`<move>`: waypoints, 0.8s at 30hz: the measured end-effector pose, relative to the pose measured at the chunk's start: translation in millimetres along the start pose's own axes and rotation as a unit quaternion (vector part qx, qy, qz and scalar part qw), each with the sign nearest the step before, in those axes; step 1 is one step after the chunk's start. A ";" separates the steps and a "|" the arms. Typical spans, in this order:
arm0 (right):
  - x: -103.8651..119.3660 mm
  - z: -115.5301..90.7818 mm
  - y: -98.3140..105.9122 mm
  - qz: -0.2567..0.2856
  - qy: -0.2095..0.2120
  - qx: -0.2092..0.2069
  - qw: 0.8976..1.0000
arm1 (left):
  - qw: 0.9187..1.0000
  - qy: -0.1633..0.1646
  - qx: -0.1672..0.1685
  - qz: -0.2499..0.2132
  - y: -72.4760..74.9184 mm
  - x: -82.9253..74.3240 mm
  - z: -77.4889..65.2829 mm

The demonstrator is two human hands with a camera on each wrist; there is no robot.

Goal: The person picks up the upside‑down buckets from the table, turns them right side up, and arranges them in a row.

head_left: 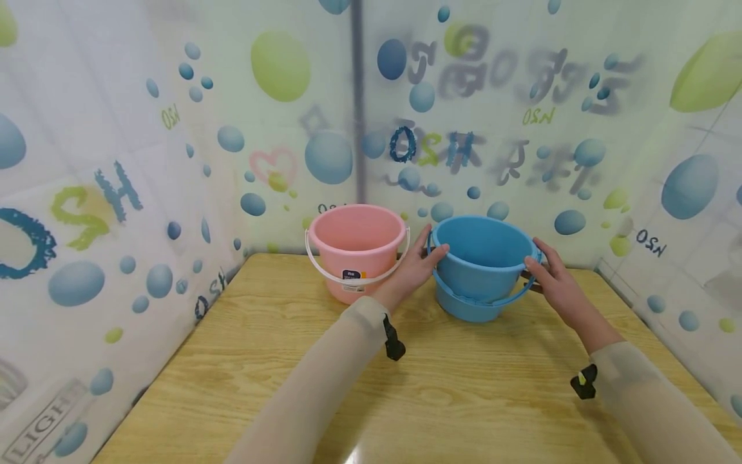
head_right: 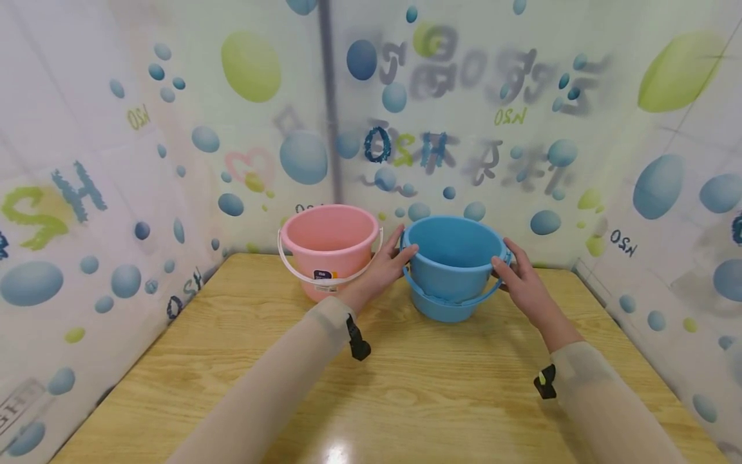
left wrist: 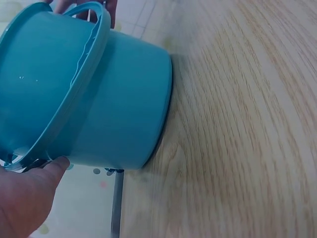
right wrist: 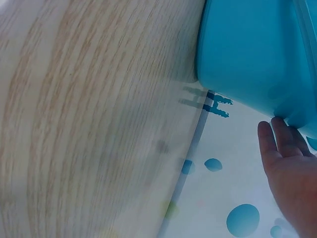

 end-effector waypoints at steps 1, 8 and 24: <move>-0.2 0.4 -0.2 0.003 0.000 -0.001 1.000 | 1.000 0.000 0.002 -0.002 -0.2 0.3 -0.1; -0.8 2.4 0.0 0.017 -0.003 -0.005 1.000 | 1.000 -0.013 0.004 -0.014 -2.1 0.6 1.4; -6.2 -4.2 -0.2 0.003 -0.039 0.014 0.999 | 0.994 0.093 -0.013 0.050 2.4 5.9 -20.3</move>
Point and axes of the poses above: each hand's wrist, its own z-axis towards the middle knuckle, its own y-axis out of the back of the hand, x = y × z, the point moved 5 cm from there along z, towards the middle knuckle, and after that the axes turned 14 degrees about -z, right-handed, at the moved point
